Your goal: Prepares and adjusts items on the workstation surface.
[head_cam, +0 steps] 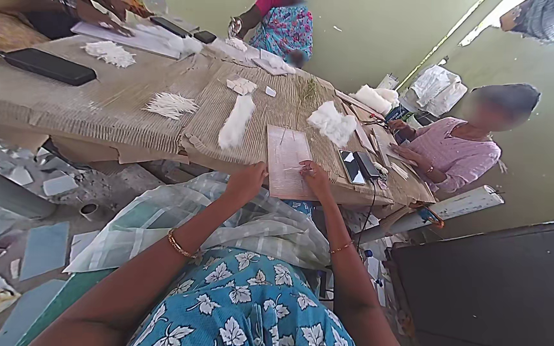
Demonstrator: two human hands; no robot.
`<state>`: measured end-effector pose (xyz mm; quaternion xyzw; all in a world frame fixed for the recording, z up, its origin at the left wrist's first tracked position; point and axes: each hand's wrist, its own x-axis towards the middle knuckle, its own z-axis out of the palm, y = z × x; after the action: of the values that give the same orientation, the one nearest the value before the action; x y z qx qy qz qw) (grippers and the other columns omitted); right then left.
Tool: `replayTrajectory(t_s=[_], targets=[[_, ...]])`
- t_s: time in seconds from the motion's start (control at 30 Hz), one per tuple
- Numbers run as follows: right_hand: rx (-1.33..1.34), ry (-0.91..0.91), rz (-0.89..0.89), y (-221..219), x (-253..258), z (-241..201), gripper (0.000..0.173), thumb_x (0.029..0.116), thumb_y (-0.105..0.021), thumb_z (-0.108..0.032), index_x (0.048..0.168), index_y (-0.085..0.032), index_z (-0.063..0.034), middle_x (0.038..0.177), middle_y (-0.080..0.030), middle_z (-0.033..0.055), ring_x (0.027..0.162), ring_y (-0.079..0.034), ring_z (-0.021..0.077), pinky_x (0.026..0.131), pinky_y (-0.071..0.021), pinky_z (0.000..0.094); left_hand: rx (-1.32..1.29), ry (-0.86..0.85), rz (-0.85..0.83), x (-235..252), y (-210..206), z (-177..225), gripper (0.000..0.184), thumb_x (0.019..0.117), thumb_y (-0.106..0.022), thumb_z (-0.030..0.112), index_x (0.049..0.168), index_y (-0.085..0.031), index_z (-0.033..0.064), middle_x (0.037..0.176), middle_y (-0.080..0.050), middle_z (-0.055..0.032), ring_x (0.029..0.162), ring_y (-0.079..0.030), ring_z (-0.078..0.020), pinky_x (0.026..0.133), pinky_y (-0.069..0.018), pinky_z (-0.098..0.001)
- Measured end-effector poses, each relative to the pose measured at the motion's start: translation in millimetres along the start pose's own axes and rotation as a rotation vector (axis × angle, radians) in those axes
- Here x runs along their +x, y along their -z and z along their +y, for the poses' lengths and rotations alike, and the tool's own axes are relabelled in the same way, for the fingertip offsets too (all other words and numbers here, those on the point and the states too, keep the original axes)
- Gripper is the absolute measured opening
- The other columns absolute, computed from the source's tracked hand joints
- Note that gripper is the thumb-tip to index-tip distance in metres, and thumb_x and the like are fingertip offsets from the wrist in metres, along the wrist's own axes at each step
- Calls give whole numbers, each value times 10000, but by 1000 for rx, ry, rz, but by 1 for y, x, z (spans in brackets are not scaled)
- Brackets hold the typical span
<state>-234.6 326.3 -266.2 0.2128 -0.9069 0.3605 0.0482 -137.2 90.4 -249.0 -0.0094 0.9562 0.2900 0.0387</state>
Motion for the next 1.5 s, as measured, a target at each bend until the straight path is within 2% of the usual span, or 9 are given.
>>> replayTrajectory(t_s=[0.37,0.53,0.7,0.83,0.93,1.03,1.13,1.5], targets=[[-9,39,7,-1,-1,4,251,984,-633,-87,1214,-692,-5,1075,-731,162,1061,-680,284,982,-506,479,21,8,-8,2,2,-3,306,1117,-452,264,1251,-608,38,1126,-682,-224,1048,-686,-424,860,-533,-620],[-48,36,18,-1,0,1,232,988,-630,-96,1181,-710,4,1079,-730,170,1085,-670,304,1020,-479,496,25,12,-33,4,3,-1,318,1122,-435,253,1267,-601,25,1128,-681,-237,1075,-677,-437,887,-524,-623],[-61,39,28,-2,-1,0,184,983,-636,-79,1114,-738,-1,1076,-728,173,1093,-665,316,1014,-486,490,35,-11,-6,3,1,-3,301,1120,-441,249,1235,-613,30,1109,-684,-224,1047,-685,-427,859,-534,-618],[-76,30,32,-1,-1,-1,187,994,-629,-87,1125,-746,-25,1118,-725,166,1129,-650,330,1033,-468,513,31,-18,6,6,-1,-6,300,1123,-432,248,1237,-606,32,1110,-680,-221,1039,-686,-425,850,-539,-613],[-80,45,33,-4,-2,2,200,995,-633,-81,1161,-725,-18,1092,-727,172,1081,-673,333,985,-504,517,27,-18,35,7,-8,-11,290,1117,-448,237,1221,-624,31,1098,-684,-226,1023,-688,-433,835,-541,-623],[-63,-29,23,-3,2,-1,266,989,-641,-93,1246,-674,-28,1043,-732,145,1018,-681,309,946,-514,511,29,-12,17,9,-8,-11,306,1122,-432,244,1236,-620,31,1091,-686,-230,1039,-683,-436,856,-535,-621],[-53,-69,20,-3,4,-3,304,983,-649,-91,1280,-643,-32,1037,-730,141,998,-687,297,932,-521,502,13,-10,1,9,-7,-11,305,1122,-430,239,1231,-617,23,1070,-690,-236,1042,-682,-442,865,-531,-623],[-85,-14,31,-4,3,-2,254,1002,-614,-65,1244,-661,-5,1034,-720,170,1004,-678,332,946,-512,526,9,-46,-4,12,-7,-16,279,1116,-454,221,1225,-631,34,1116,-686,-222,1050,-684,-429,862,-535,-626]])
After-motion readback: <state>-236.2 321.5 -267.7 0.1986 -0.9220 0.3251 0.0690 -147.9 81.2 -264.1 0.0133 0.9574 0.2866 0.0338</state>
